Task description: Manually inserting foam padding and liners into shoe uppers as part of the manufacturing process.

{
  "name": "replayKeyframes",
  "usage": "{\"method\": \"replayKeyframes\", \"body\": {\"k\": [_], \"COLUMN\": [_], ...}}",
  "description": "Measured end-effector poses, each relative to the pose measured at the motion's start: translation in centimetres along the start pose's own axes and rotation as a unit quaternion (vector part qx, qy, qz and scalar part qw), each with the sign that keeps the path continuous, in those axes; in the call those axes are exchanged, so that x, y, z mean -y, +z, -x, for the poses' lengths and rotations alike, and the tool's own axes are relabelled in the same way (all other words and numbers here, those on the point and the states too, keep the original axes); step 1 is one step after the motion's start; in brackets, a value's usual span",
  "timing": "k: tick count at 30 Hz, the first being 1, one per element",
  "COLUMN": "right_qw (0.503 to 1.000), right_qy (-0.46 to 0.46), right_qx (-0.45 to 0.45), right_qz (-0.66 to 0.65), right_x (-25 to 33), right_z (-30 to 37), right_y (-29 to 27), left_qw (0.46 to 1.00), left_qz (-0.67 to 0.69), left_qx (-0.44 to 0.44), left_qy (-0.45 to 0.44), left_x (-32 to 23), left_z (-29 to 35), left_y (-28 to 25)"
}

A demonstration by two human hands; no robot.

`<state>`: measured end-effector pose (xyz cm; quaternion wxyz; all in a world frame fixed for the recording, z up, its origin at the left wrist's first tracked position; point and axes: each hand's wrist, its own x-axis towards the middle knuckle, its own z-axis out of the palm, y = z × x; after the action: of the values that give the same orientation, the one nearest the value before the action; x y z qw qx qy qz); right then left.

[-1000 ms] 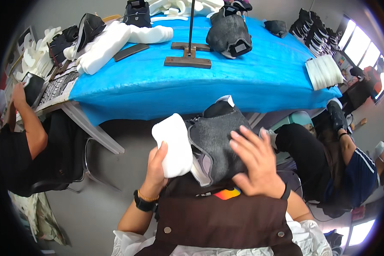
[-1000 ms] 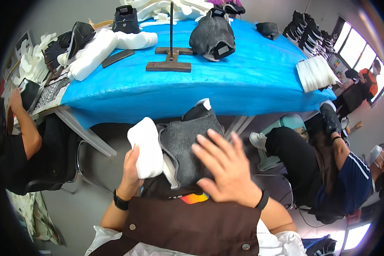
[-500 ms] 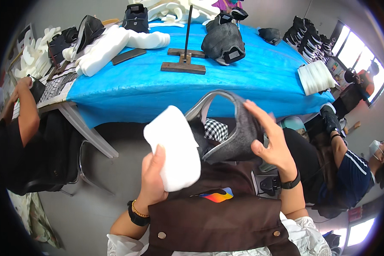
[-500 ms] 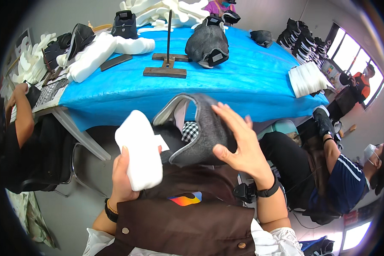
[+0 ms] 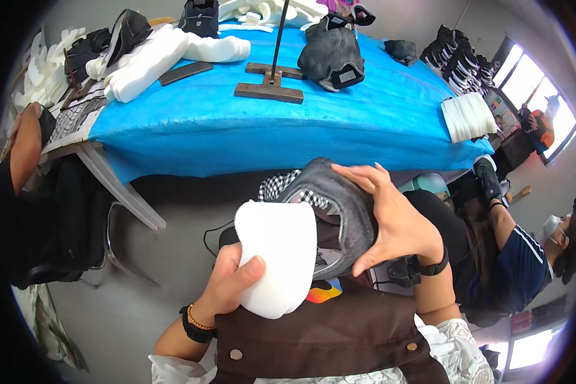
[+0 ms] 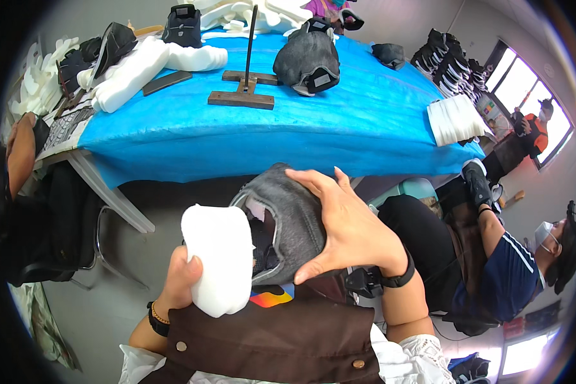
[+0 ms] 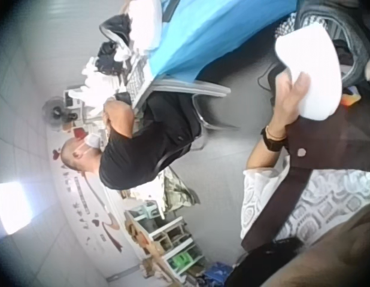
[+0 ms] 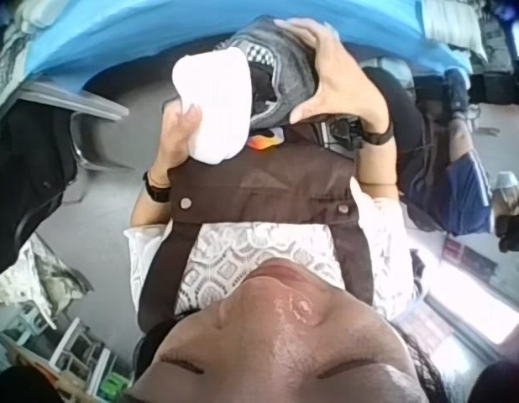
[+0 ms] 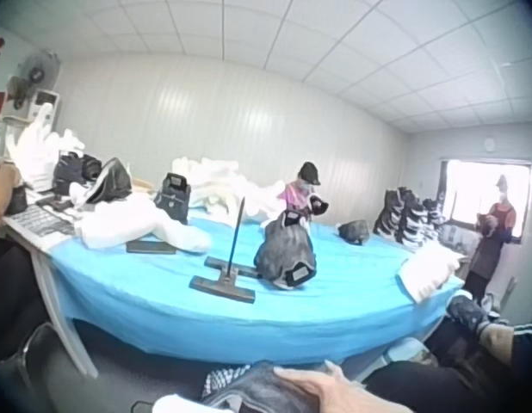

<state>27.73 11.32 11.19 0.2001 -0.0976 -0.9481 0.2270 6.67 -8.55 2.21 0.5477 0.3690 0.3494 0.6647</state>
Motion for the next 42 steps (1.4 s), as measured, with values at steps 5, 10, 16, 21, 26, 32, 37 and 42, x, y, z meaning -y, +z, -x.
{"method": "replayKeyframes", "body": {"k": [5, 10, 16, 21, 26, 32, 37, 42], "right_qw": [0.995, 0.989, 0.966, 0.930, 0.941, 0.944, 0.940, 0.942], "right_qy": [0.023, 0.030, -0.029, -0.123, -0.126, -0.093, -0.127, -0.092], "right_qx": [-0.017, -0.107, -0.196, -0.200, -0.176, -0.104, -0.100, -0.093], "right_qz": [0.094, 0.092, 0.166, 0.282, 0.261, 0.299, 0.301, 0.308], "right_x": [-0.9, -2.2, -2.1, 2.8, 0.3, 0.6, 1.9, 2.6], "right_z": [-0.5, 0.5, 0.3, -1.5, -2.5, -5.1, -5.8, -5.1], "right_y": [1.1, 1.6, 0.3, -3.0, -1.1, 0.2, 1.8, 1.6], "left_qw": [0.993, 0.995, 0.997, 0.997, 0.998, 0.917, 0.852, 0.881], "left_qz": [-0.108, -0.066, 0.015, 0.025, 0.017, -0.075, 0.196, 0.289], "left_qx": [-0.054, -0.074, -0.075, -0.048, -0.057, -0.312, -0.125, 0.000], "left_qy": [0.001, -0.022, -0.020, 0.052, -0.004, 0.237, 0.469, 0.375], "left_x": [-0.6, 2.1, 3.9, 2.2, 2.4, -3.4, -7.9, -2.9], "left_z": [0.3, 0.1, 0.3, 1.0, 1.5, -0.6, -4.2, -6.4], "left_y": [-1.5, -3.8, -4.2, -4.0, -4.3, -7.3, -0.9, 0.4]}}
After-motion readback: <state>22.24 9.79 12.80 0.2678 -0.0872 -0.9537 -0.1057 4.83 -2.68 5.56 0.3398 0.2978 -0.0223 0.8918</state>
